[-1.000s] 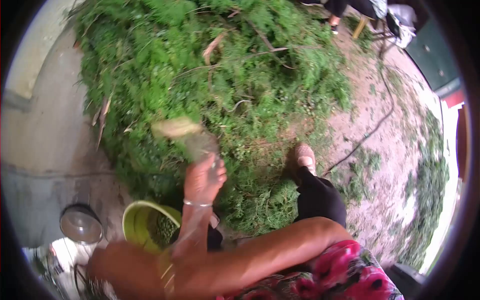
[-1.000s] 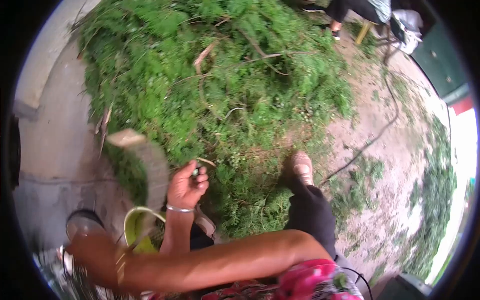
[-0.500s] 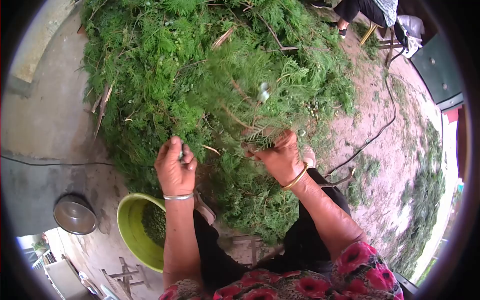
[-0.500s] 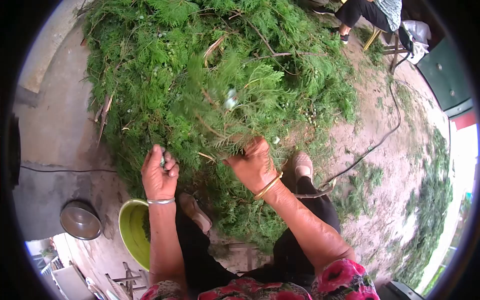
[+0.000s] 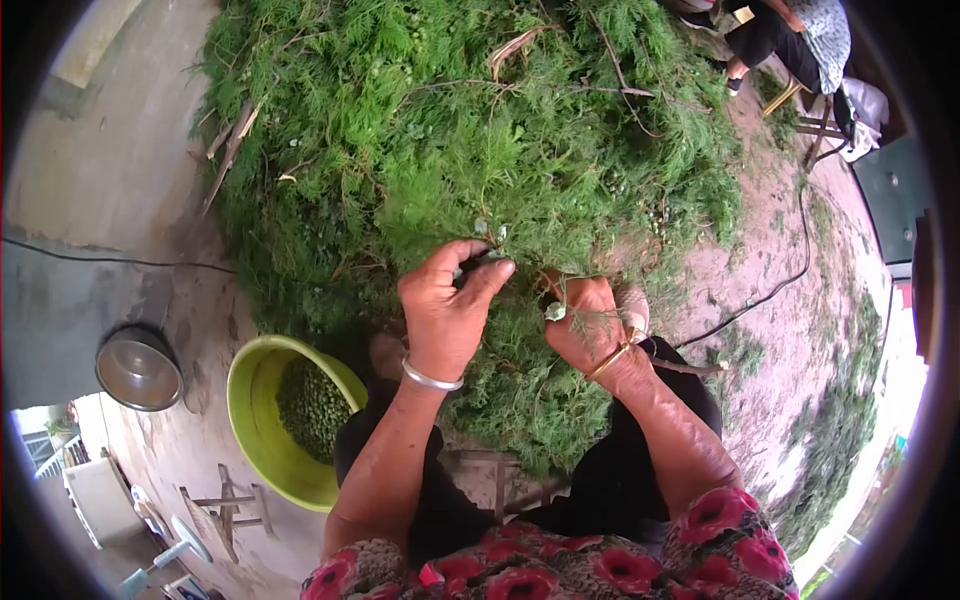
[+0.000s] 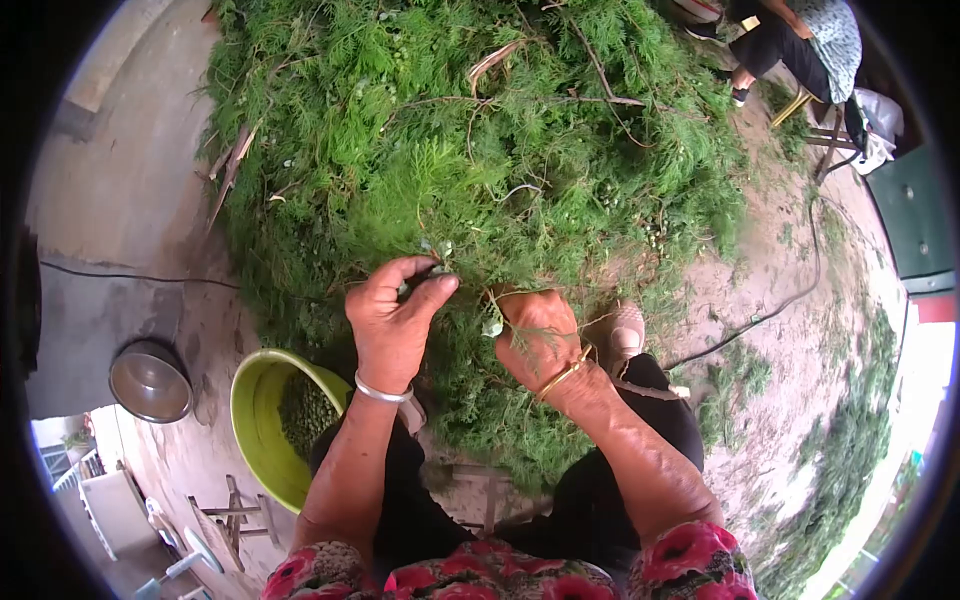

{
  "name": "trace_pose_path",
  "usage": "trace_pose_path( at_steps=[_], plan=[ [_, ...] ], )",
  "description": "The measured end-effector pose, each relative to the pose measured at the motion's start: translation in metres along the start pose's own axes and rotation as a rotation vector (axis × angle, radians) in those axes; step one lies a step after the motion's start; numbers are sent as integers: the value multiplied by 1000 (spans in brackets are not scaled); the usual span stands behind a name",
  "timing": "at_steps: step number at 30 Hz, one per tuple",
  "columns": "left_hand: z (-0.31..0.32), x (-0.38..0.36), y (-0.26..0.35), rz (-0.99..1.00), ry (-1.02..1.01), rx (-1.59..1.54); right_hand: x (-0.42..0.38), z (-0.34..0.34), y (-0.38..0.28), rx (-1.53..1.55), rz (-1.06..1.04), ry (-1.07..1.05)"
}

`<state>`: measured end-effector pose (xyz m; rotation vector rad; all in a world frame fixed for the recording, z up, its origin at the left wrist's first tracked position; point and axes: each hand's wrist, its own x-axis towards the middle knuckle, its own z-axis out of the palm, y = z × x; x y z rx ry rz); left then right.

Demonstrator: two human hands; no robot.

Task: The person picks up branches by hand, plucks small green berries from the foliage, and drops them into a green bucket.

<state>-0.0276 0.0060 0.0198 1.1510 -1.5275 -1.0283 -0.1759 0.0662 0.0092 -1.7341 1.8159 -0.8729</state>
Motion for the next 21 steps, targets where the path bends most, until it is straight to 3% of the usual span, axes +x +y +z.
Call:
trace_pose_path(
  at_steps=[2,4,7,10,12,15,18,21],
  plan=[
    [-3,1,-3,-47,-64,36,2,-5,-6,-42,39,-49],
    [-8,2,4,-423,-76,-398,5,-3,-4,-86,77,-94],
    [-23,9,-5,-628,11,-851,5,3,6,128,-9,-24],
    [-41,21,-26,-754,-44,-1311,2,4,12,97,116,-34],
    [-54,30,-32,-661,-176,-1494,2,11,22,45,128,-76],
    [-54,28,-21,-660,-230,-1564,3,5,25,-36,63,-95],
    [-38,16,-6,-631,-329,-1326,2,3,26,-17,24,-42],
    [-21,-3,-5,-521,-292,-1047,3,5,28,-99,61,-65]
  ],
)
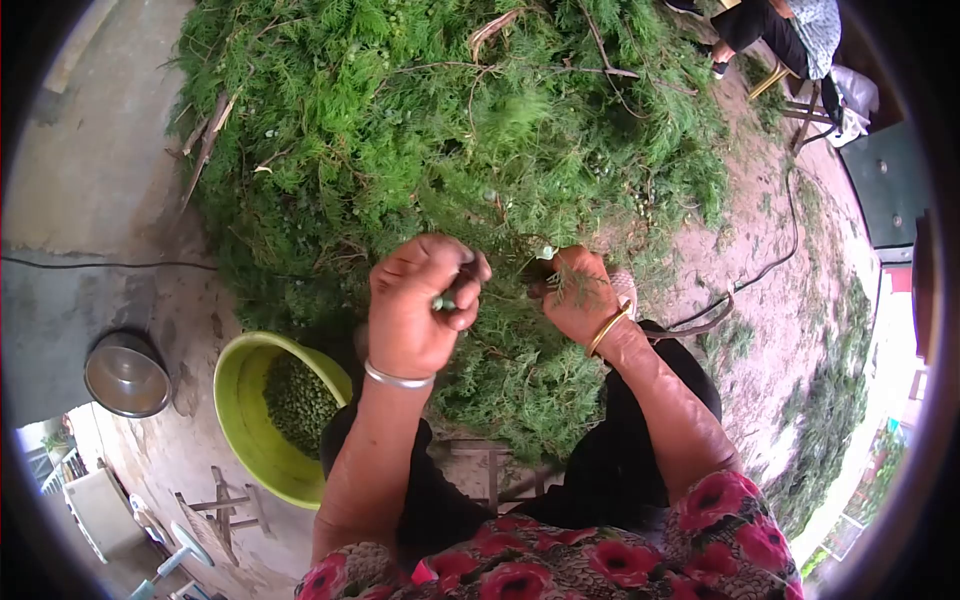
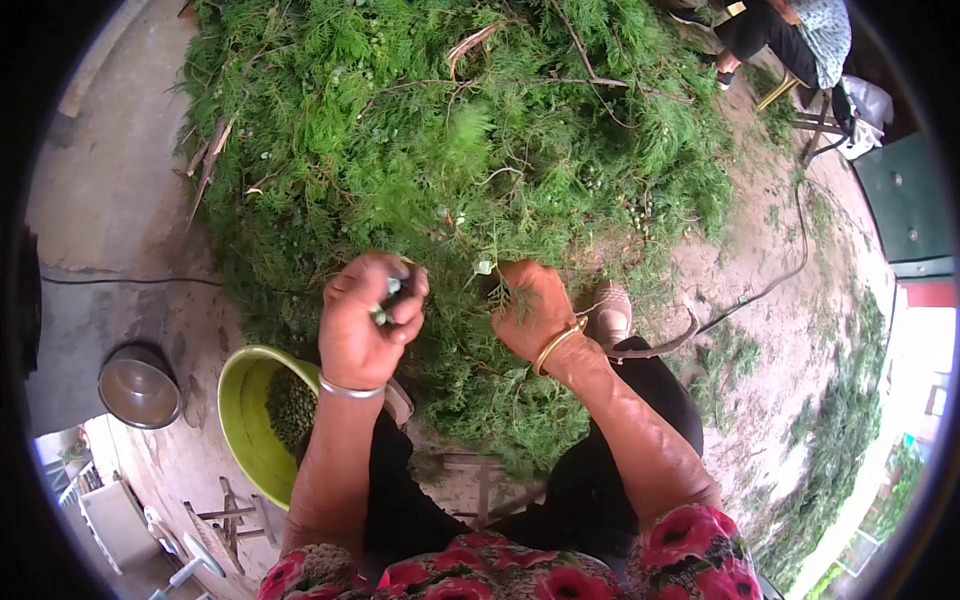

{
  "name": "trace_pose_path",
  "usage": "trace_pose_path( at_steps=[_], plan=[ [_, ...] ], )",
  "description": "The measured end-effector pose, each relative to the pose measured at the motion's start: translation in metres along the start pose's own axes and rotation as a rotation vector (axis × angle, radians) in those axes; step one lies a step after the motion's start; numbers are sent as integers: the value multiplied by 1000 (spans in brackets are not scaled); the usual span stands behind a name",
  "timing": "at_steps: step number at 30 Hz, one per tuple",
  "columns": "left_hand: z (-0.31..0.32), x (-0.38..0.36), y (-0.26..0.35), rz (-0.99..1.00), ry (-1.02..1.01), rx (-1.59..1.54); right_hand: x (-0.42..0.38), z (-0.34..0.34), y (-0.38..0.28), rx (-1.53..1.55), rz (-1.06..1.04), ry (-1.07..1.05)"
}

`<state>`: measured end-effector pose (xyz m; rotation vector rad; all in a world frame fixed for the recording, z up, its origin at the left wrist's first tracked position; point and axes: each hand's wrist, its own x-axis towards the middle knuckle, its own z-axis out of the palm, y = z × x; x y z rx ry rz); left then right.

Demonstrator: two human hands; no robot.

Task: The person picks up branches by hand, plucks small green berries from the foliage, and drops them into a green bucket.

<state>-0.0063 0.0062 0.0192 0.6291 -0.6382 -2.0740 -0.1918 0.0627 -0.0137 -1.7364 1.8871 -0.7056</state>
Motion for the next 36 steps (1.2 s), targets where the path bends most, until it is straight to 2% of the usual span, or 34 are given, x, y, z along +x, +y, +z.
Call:
trace_pose_path(
  at_steps=[1,3,4,6,7,11,13,14,15,17,19,20,21,23,24,26,27,29,31,33,35,36],
  plan=[
    [10,-1,-4,38,107,152,1,1,0,-21,29,-28],
    [22,-4,-11,144,180,601,0,5,3,0,17,-25],
    [26,-2,-15,143,181,600,0,6,3,23,3,-23],
    [30,1,-23,477,131,999,0,-2,-7,85,70,-92],
    [30,3,-25,476,133,998,0,-5,-10,148,135,-158],
    [29,8,-29,498,97,1072,-2,-3,-11,97,137,-177],
    [20,10,-31,401,86,1035,-1,-7,-20,-2,269,-184],
    [25,6,-22,148,140,782,0,-8,-20,-1,268,-185],
    [26,6,-14,99,179,575,1,-9,-19,-37,256,-181],
    [10,11,3,135,260,192,3,-10,-12,-71,244,-175],
    [-11,14,21,165,232,-61,2,-9,2,12,110,-140],
    [-23,14,35,157,204,-160,0,-10,3,-76,118,-132],
    [-36,14,50,139,93,-299,-5,-8,9,-69,106,-128],
    [-46,11,63,85,-11,-498,-10,6,18,496,327,-17],
    [-47,9,65,51,0,-548,-5,2,16,518,296,-38],
    [-50,4,64,49,38,-545,3,-15,6,580,416,-231],
    [-50,1,66,55,66,-511,5,-16,0,588,399,-240],
    [-66,-15,77,19,32,-552,6,-23,-8,830,544,-170],
    [-88,-45,97,111,70,-469,7,-28,-7,857,512,-176],
    [-116,-82,121,212,373,-259,8,-27,-7,998,335,-219],
    [-137,-122,136,314,659,38,8,-36,-15,1019,298,-202],
    [-160,-143,136,338,875,236,8,-38,-18,1009,252,-218]
  ],
)
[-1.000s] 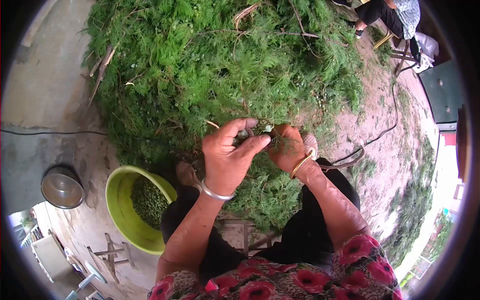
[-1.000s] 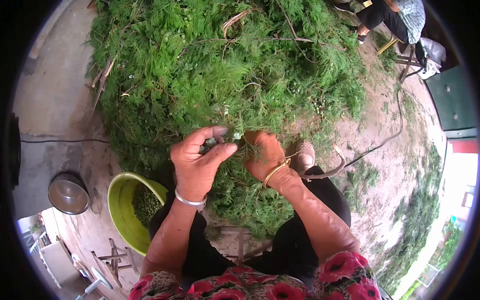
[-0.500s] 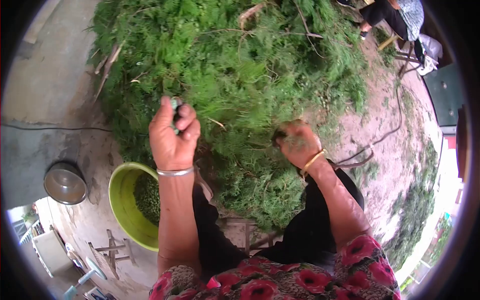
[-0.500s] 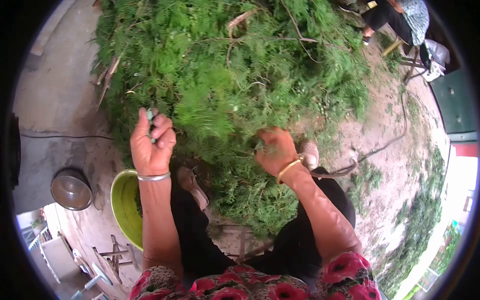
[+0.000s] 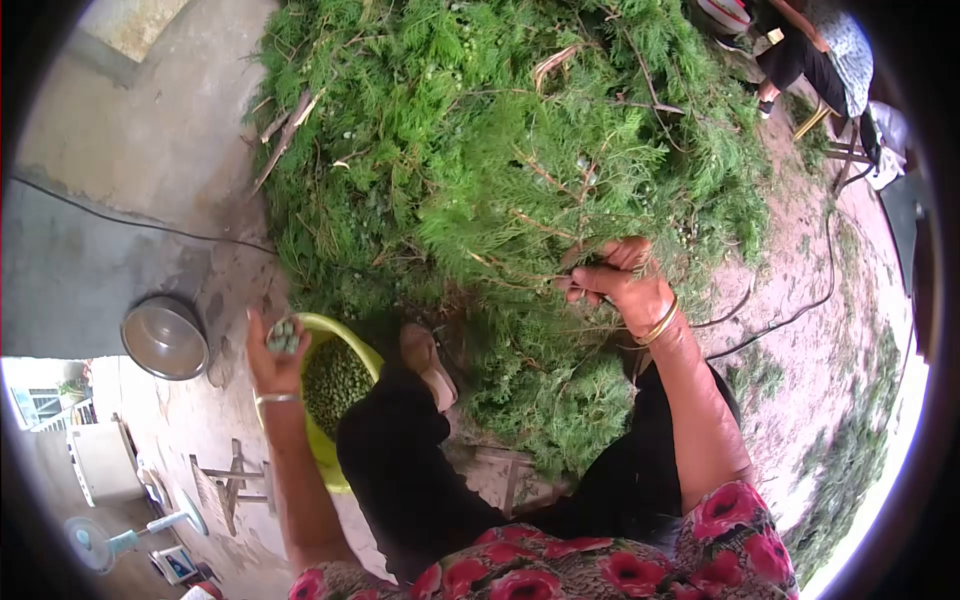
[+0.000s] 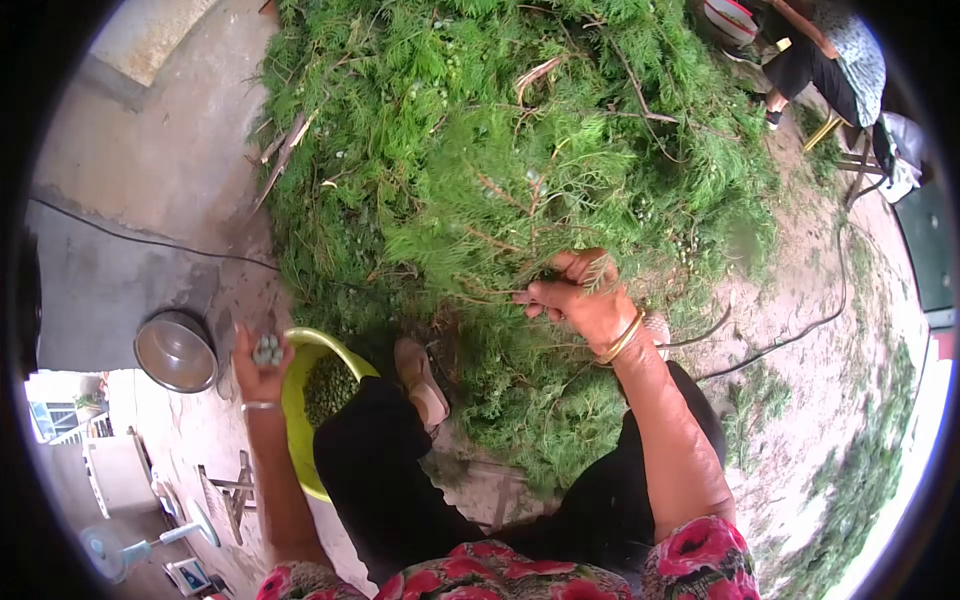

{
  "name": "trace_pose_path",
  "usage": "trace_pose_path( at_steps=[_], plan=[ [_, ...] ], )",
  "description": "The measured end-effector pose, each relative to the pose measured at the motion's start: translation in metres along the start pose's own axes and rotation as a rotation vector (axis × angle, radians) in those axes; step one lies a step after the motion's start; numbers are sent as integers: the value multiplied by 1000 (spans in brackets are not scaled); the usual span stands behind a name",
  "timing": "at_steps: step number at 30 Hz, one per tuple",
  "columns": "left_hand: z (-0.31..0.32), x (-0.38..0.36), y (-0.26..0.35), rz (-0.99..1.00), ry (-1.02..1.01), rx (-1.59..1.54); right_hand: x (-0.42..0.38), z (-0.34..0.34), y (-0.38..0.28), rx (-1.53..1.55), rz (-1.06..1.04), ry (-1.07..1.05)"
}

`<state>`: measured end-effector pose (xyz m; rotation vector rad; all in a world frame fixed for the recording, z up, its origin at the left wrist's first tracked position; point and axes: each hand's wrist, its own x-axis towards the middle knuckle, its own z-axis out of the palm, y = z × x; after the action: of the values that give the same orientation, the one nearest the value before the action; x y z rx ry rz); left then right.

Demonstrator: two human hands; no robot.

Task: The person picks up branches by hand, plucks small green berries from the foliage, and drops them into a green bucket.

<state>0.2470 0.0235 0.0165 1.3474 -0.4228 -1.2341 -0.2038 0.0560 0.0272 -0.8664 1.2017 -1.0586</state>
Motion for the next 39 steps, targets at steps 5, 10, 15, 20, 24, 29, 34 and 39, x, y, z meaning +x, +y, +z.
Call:
trace_pose_path(
  at_steps=[5,10,15,20,24,29,34,39],
  plan=[
    [-84,-16,-12,286,197,1193,-4,0,-3,-76,-121,-76],
    [-66,-9,-36,602,269,1220,0,4,5,-208,-152,-6],
    [155,-106,-52,293,-582,662,12,19,38,-622,-499,302],
    [236,-119,-116,-69,-717,-20,-4,29,29,-1183,-715,262],
    [237,-83,-126,-584,-608,-211,-6,39,29,-1298,-652,316],
    [235,-52,-132,-339,-729,-314,-25,67,53,-1140,-939,81],
    [218,-43,-79,-232,-819,-357,-49,64,94,-1287,-517,-328],
    [208,-38,-68,-242,-764,-409,-20,32,47,-1630,111,-321]
  ],
)
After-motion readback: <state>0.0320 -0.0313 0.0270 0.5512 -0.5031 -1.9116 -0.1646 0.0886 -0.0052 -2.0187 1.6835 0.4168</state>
